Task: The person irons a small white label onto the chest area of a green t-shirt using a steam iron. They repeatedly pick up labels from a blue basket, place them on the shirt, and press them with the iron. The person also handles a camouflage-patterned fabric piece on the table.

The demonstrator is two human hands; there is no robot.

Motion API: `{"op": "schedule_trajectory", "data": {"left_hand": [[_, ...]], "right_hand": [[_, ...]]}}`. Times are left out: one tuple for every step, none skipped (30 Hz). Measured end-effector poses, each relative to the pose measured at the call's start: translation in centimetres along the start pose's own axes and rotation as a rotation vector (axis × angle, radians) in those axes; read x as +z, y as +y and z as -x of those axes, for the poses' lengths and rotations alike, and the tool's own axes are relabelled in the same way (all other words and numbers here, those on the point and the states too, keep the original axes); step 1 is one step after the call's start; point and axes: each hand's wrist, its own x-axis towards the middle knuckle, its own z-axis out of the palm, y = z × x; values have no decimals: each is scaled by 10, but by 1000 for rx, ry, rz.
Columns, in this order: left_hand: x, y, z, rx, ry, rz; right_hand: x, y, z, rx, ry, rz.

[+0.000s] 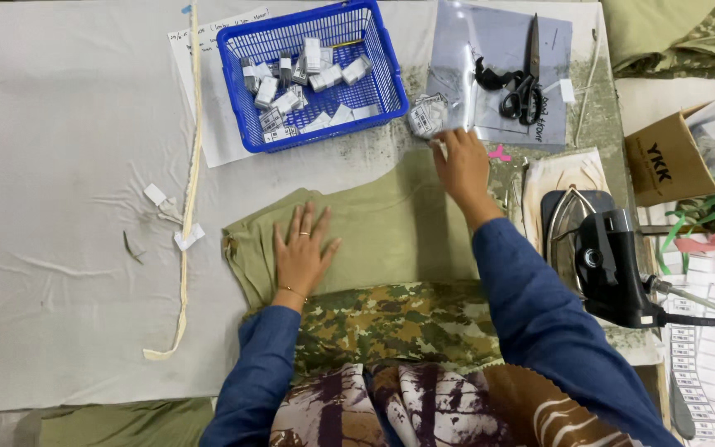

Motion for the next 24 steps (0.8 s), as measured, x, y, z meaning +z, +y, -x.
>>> {"op": "schedule_trajectory", "data": {"left_hand": [[3, -2, -2, -3, 0, -2], [6, -4, -3, -72, 61, -16], [9, -7, -3, -141, 122, -31], [9, -7, -4, -147, 125, -31], [10, -6, -5, -155, 134, -39], [11, -7, -4, -162, 138, -46], [14, -8, -3, -167, 138, -46], [16, -10, -4, -165, 131, -37], [18, -11, -5, -162, 124, -27], [16, -12, -8, -167, 136, -30], [15, -14, -10, -172, 130, -6], [17, -11, -4, -171, 107, 24], [14, -10, -6, -171, 100, 28], [12, -9, -6, -171, 101, 25], [10, -8, -5, -171, 101, 23], [5, -1, -3, -174, 88, 26], [0, 6, 0, -111, 110, 57], [-7, 10, -2, -49, 140, 85], [-10, 23, 1, -55, 137, 84], [-13, 36, 5, 16, 89, 280], [-16, 50, 8, 85, 41, 476], [3, 53, 9, 80, 38, 476], [22, 56, 10, 66, 49, 443], [41, 60, 9, 56, 60, 408]], "right_hand": [[9, 4, -19, -1, 0, -3], [18, 7, -39, 81, -26, -27], [28, 9, -59, 164, -52, -52], [56, 26, -65, 157, -51, -54], [84, 42, -71, 143, -199, 67], [112, 57, -74, 129, -348, 188], [107, 55, -75, 124, -350, 186], [101, 54, -79, 155, -329, 129], [95, 53, -82, 186, -308, 72], [79, 47, -82, 178, -299, 70], [64, 42, -81, 250, -254, -64], [46, 38, -67, 331, -225, -194], [39, 35, -61, 333, -231, -192], [31, 32, -50, 376, -203, -390], [24, 30, -40, 418, -170, -589], [11, 8, -18, 424, -182, -588], [-2, -15, 3, 454, -259, -736], [-14, -39, 19, 476, -331, -887], [-10, -59, 42, 476, -337, -890], [-8, -80, 67, 528, -409, -1067], [-6, -101, 93, 581, -481, -1243], [-4, -108, 106, 583, -488, -1244], [-2, -116, 119, 685, -443, -1318], [-1, -122, 132, 789, -391, -1389]]}}
